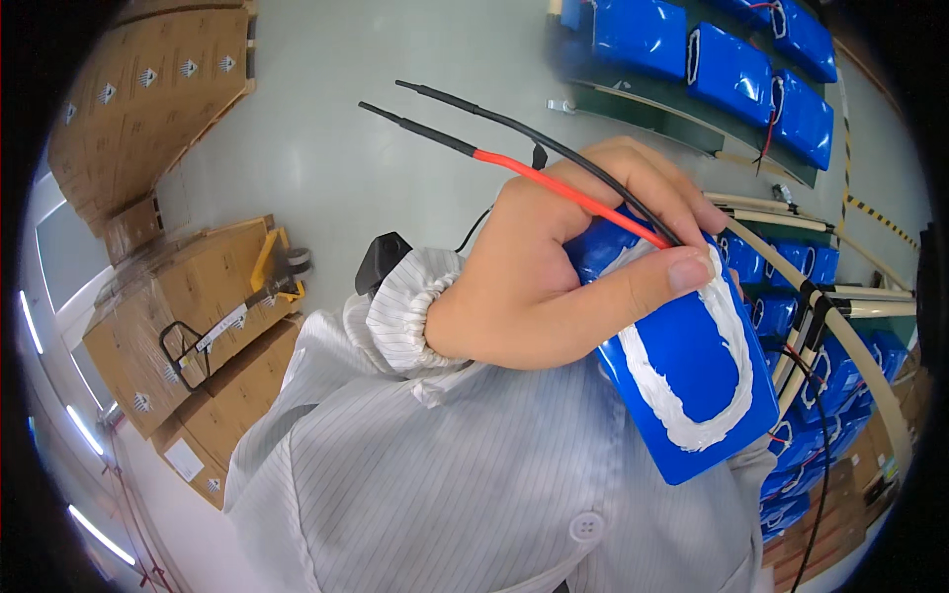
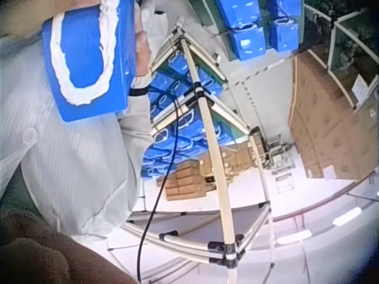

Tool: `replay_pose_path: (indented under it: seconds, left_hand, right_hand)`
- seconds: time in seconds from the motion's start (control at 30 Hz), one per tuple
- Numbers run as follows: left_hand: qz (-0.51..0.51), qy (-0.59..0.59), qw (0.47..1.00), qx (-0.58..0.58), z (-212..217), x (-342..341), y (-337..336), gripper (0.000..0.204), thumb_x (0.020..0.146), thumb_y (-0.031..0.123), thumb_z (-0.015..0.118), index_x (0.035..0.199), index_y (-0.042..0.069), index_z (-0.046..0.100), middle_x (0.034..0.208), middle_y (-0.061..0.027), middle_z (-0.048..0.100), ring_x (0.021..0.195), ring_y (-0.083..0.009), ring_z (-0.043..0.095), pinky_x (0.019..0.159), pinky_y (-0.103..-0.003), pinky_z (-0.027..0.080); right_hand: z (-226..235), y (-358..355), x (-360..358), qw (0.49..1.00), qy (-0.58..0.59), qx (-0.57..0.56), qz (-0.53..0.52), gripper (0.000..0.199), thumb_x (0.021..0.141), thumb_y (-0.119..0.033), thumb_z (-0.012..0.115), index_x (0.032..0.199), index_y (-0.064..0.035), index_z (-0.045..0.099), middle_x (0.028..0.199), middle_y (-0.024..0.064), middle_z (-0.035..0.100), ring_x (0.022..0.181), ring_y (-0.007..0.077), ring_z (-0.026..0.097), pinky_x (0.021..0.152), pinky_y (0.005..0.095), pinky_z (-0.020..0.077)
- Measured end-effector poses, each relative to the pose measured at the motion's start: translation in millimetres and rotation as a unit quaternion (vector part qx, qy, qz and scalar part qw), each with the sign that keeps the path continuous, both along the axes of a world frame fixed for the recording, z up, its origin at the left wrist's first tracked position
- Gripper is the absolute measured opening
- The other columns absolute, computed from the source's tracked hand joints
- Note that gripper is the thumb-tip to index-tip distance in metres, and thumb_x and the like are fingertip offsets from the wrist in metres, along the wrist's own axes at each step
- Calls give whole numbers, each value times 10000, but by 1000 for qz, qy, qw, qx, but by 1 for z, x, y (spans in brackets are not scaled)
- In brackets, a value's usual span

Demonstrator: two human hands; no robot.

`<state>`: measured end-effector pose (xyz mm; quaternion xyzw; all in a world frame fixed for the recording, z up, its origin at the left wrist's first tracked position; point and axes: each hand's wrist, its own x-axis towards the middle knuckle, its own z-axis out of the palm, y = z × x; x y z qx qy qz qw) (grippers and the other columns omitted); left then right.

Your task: Inspecting and assembling wiring on blue battery pack units in a factory setting.

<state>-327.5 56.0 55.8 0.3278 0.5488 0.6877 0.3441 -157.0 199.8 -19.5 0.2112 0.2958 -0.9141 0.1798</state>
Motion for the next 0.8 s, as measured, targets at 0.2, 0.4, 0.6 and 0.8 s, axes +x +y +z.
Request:
replay_pose_path:
  seconds: [0.2,0.4,0.6,0.8]
  left_hand:
    - [-62,37,996,60,-10,-7,6,126,920,19,656,1039,-18,636,1187,-234,639,1046,-339,684,913,-442,535]
    - [-102,38,989,96,-19,-5,1,143,910,-34,619,1052,-25,616,1224,-245,605,979,-451,707,856,-525,544]
    - [-103,-28,985,135,-18,5,0,167,868,-28,662,1035,-22,670,1258,-236,595,1210,-375,602,1088,-525,402]
    - [-61,31,984,167,-20,14,7,95,902,29,709,986,22,667,1148,-158,608,1008,-277,701,859,-371,530]
  right_hand:
    - [0,1,-4,1000,-18,8,-22,1266,718,-779,728,1576,-7,209,1538,139,397,1427,236,410,1189,361,316]
    - [-6,3,-11,999,-39,3,-29,1256,722,-775,728,1575,-10,213,1535,140,401,1424,235,415,1187,360,320]
    - [-16,16,2,993,112,-40,8,1203,740,-729,748,1560,-26,220,1517,138,422,1400,228,443,1166,351,353]
    - [-14,10,8,997,73,-5,-26,1261,691,-736,786,1555,-33,194,1498,135,439,1373,215,465,1138,330,378]
